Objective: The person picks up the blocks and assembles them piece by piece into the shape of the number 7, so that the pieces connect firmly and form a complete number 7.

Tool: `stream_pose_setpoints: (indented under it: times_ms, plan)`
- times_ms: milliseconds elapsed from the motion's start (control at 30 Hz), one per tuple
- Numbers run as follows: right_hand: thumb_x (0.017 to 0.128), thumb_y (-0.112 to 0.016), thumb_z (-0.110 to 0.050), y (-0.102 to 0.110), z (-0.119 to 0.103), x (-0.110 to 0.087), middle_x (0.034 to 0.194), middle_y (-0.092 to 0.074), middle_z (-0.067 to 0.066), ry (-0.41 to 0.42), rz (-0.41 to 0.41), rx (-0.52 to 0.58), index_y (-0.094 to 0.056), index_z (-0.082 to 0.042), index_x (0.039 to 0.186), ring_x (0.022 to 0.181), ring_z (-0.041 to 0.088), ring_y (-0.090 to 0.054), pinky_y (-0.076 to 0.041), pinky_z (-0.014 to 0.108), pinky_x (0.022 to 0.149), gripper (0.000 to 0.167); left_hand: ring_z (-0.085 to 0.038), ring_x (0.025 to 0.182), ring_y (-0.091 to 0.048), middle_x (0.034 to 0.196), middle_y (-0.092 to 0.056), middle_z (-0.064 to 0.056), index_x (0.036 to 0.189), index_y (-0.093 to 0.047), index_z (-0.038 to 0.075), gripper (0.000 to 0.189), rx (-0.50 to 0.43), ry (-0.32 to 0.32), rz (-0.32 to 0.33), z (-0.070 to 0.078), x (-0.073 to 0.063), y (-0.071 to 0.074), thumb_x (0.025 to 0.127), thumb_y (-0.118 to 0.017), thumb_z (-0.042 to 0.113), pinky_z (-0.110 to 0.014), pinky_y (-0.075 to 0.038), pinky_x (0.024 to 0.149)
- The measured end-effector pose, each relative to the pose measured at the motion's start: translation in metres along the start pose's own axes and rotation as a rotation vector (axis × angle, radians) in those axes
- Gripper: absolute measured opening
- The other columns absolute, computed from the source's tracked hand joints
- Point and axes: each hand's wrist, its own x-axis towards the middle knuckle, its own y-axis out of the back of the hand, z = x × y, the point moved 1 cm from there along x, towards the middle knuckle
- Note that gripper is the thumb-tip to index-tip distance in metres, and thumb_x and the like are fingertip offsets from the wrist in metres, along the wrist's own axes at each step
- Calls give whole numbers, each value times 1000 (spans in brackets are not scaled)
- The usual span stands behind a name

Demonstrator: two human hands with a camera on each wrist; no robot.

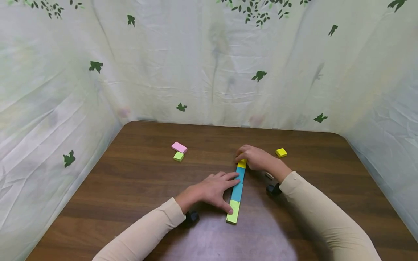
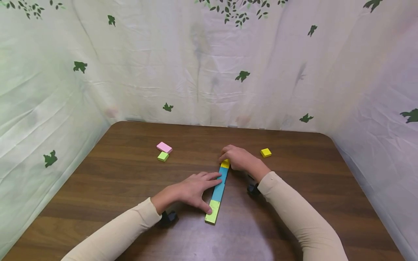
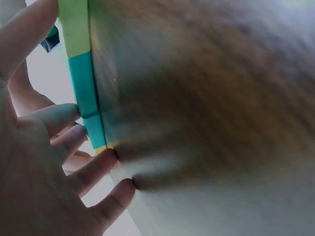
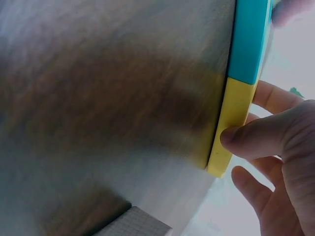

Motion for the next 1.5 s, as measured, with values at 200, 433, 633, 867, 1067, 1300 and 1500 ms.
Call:
stream_pose_setpoints:
  times_ms: [200,433,633,867,1067,1300,1500]
  plan:
    - [89,-61,8,0,0,-1,122,-67,9,-18,-9,-22,-76,-17,114,117,27,-60,-53,43,101,39,-22,149,-28,168,-14,10,158,-27,28,97,9,-1,-22,0,1,-1,79,-72,64,-48,-33,115]
    - [85,-64,9,5,-3,-8,121,-68,6,32,36,-52,-75,-18,115,117,27,-60,-52,44,101,42,-22,149,-29,168,-15,12,158,-27,29,97,14,8,-26,0,2,0,79,-72,65,-49,-34,115]
    - [85,-61,8,15,5,-22,123,-66,10,23,103,-41,-73,-14,118,119,30,-59,-53,45,98,41,-22,148,-30,167,-16,13,157,-29,29,97,9,15,-21,-1,1,0,78,-72,64,-48,-34,115]
    - [85,-58,13,28,33,-46,121,-67,13,-22,185,-13,-73,-7,116,116,33,-59,-52,48,97,40,-22,147,-32,167,-19,13,157,-31,28,97,1,6,2,-1,1,-1,77,-75,62,-46,-35,112]
    - [85,-56,15,39,54,-65,123,-65,15,-91,194,9,-72,-5,118,119,35,-57,-50,51,98,42,-21,147,-32,167,-19,14,156,-31,28,97,2,10,10,-1,1,-1,77,-75,62,-46,-36,112]
    - [84,-48,19,39,76,-81,126,-63,21,-193,127,35,-68,0,123,121,42,-55,-48,56,97,48,-21,147,-32,166,-20,14,156,-32,28,98,-2,13,14,0,1,-2,76,-76,61,-45,-36,112]
    - [83,-43,19,31,95,-88,123,-65,25,-221,129,61,-69,2,121,118,44,-58,-49,57,97,49,-20,146,-33,166,-20,14,156,-32,27,98,-3,15,17,1,0,-2,76,-77,60,-45,-36,112]
